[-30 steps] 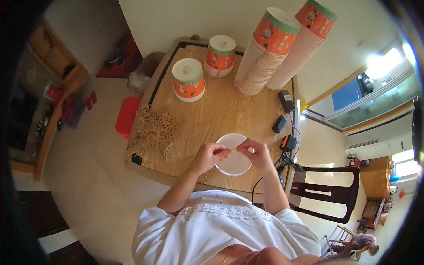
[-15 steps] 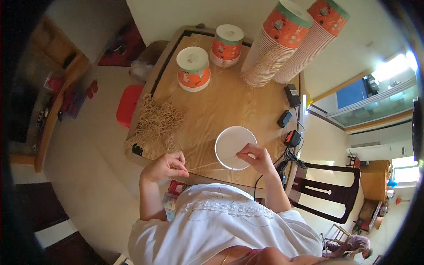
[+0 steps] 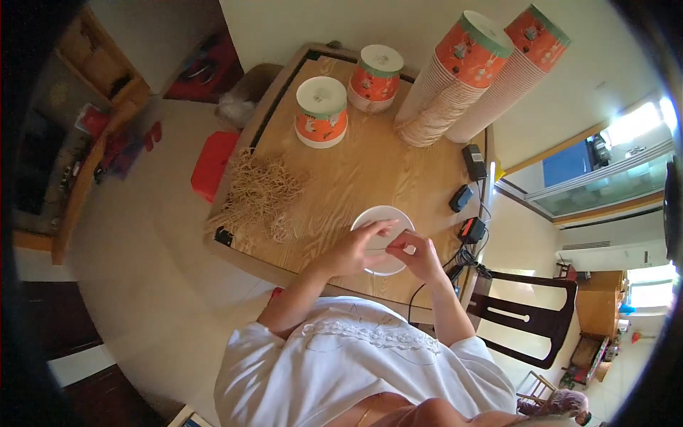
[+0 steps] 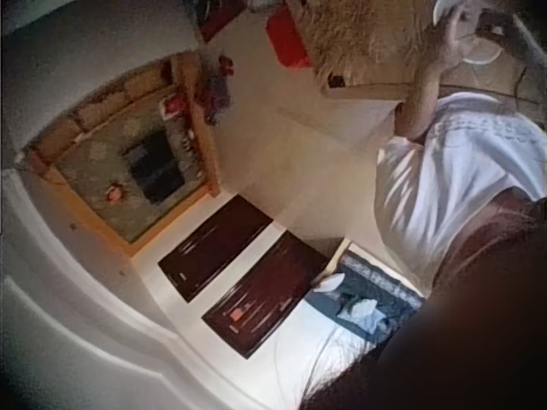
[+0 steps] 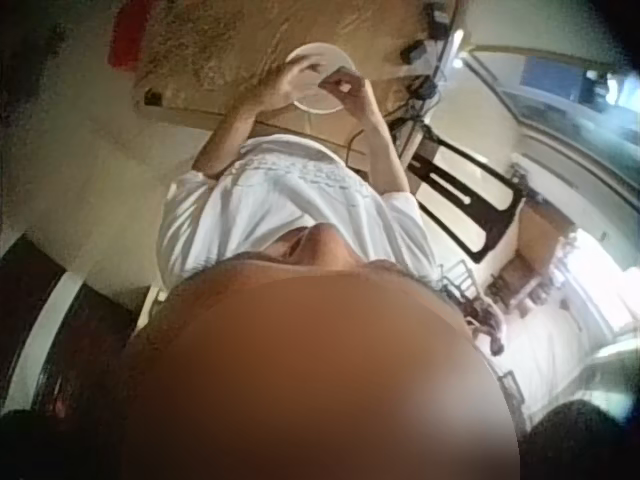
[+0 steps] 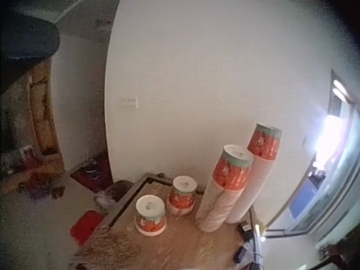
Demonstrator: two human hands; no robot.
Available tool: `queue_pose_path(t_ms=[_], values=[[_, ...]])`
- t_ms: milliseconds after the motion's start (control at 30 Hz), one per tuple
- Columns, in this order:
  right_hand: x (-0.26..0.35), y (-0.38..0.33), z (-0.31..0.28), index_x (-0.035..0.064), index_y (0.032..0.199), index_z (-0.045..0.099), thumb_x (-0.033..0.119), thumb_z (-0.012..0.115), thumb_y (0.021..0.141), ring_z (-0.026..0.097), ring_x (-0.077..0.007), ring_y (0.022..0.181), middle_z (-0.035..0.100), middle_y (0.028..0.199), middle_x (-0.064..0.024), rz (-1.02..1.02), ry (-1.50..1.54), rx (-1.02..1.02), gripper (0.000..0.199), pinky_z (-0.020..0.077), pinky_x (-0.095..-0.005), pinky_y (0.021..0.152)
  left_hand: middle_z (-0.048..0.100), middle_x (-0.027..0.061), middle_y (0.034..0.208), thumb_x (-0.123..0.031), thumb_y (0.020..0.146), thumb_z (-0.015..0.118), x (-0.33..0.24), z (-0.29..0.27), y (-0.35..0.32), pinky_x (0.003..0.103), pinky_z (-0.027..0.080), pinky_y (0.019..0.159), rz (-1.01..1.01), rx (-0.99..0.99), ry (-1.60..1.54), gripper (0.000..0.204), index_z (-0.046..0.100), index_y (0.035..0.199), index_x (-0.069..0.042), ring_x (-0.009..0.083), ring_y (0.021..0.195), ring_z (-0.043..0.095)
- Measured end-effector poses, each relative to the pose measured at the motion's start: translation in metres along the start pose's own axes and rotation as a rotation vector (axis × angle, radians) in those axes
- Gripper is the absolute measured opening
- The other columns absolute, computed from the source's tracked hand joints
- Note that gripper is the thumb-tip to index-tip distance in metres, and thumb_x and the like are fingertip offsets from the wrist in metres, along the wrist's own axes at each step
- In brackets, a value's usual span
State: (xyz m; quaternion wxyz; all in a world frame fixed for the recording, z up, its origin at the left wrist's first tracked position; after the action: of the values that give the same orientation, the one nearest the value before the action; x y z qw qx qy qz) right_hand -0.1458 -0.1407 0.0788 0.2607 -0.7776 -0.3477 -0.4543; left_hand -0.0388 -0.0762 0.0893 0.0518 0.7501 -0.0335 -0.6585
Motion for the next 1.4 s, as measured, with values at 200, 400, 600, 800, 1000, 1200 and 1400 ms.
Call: queue_pose_path(t_ms=[200, 400, 600, 800, 1000, 1200, 1400], values=[[-0.029, 0.009, -0.021, 0.0024, 0.079, 0.065, 0.006, 0.065, 0.075, 0.055, -0.0151, 0.070, 0.060, 0.076, -0.0073, 0.071, -0.025, -0.023, 0.006, 0.0448, -0.0275, 0.066, 0.062, 0.0013, 0.073, -0.014, 0.071, 0.072, 0.092, 0.034, 0.023, 0.027, 0.047, 0.062, -0.237, -0.083, -0.146, 0.040, 0.056, 0.107, -0.007, 0.0100, 0.067, 0.057], [-0.078, 0.016, -0.051, 0.0029, 0.090, 0.059, 0.008, 0.066, 0.075, 0.054, -0.0128, 0.067, 0.056, 0.072, -0.0065, 0.072, -0.141, -0.315, 0.018, 0.0446, -0.0253, 0.064, 0.062, 0.0020, 0.064, -0.017, 0.074, 0.069, 0.102, 0.020, 0.019, 0.025, 0.045, 0.056, -0.263, -0.289, -0.034, 0.014, 0.064, 0.077, -0.004, 0.0084, 0.060, 0.055], [-0.106, -0.010, 0.016, 0.0066, 0.092, 0.042, 0.012, 0.064, 0.072, 0.056, -0.0217, 0.059, 0.055, 0.065, -0.0104, 0.252, -0.149, -0.025, 0.031, 0.0449, -0.0344, 0.055, 0.059, -0.0014, 0.065, -0.011, 0.075, 0.068, 0.119, 0.007, 0.003, 0.022, 0.042, 0.056, -0.338, -0.295, -0.148, 0.010, 0.062, 0.075, -0.003, 0.0051, 0.060, 0.051], [-0.062, -0.006, 0.008, 0.0048, 0.104, 0.056, 0.003, 0.066, 0.074, 0.057, -0.0147, 0.082, 0.058, 0.090, -0.0047, 0.132, 0.197, -0.103, 0.032, 0.0471, -0.0271, 0.070, 0.062, 0.0010, 0.068, -0.011, 0.076, 0.067, 0.115, 0.017, -0.013, 0.022, 0.045, 0.058, -0.415, -0.205, -0.174, 0.011, 0.064, 0.079, -0.001, 0.0057, 0.063, 0.054], [-0.051, 0.002, 0.021, 0.0005, 0.093, 0.062, 0.004, 0.060, 0.079, 0.059, -0.0159, 0.078, 0.061, 0.085, -0.0074, 0.031, 0.200, 0.021, 0.014, 0.0479, -0.0279, 0.070, 0.060, -0.0020, 0.070, -0.009, 0.077, 0.067, 0.106, 0.022, -0.016, 0.021, 0.044, 0.061, -0.361, -0.156, -0.189, 0.009, 0.062, 0.077, -0.001, 0.0052, 0.066, 0.053], [-0.052, 0.000, 0.023, -0.0006, 0.087, 0.061, 0.007, 0.058, 0.082, 0.059, -0.0140, 0.076, 0.060, 0.078, -0.0104, 0.012, 0.046, -0.028, 0.010, 0.0475, -0.0269, 0.069, 0.060, -0.0021, 0.070, -0.011, 0.078, 0.066, 0.104, 0.021, -0.021, 0.021, 0.043, 0.062, -0.264, -0.300, -0.238, 0.011, 0.063, 0.081, -0.001, 0.0047, 0.066, 0.052], [-0.063, -0.005, 0.020, 0.0001, 0.087, 0.060, 0.004, 0.059, 0.080, 0.058, -0.0141, 0.075, 0.060, 0.078, -0.0091, 0.017, 0.376, -0.192, 0.009, 0.0472, -0.0266, 0.068, 0.060, -0.0030, 0.073, -0.010, 0.078, 0.066, 0.111, 0.025, -0.025, 0.021, 0.042, 0.061, -0.328, -0.280, -0.098, 0.010, 0.063, 0.084, -0.003, 0.0044, 0.067, 0.050]])
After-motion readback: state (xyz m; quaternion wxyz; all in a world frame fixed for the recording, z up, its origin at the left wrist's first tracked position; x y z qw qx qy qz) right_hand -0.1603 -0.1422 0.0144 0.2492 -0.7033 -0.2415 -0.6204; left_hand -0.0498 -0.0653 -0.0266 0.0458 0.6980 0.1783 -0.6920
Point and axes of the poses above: each hand's wrist, its own y-axis towards the middle knuckle, its own z-axis out of the palm, x = y × z, the point moved 8 cm from there along y, towards the middle knuckle
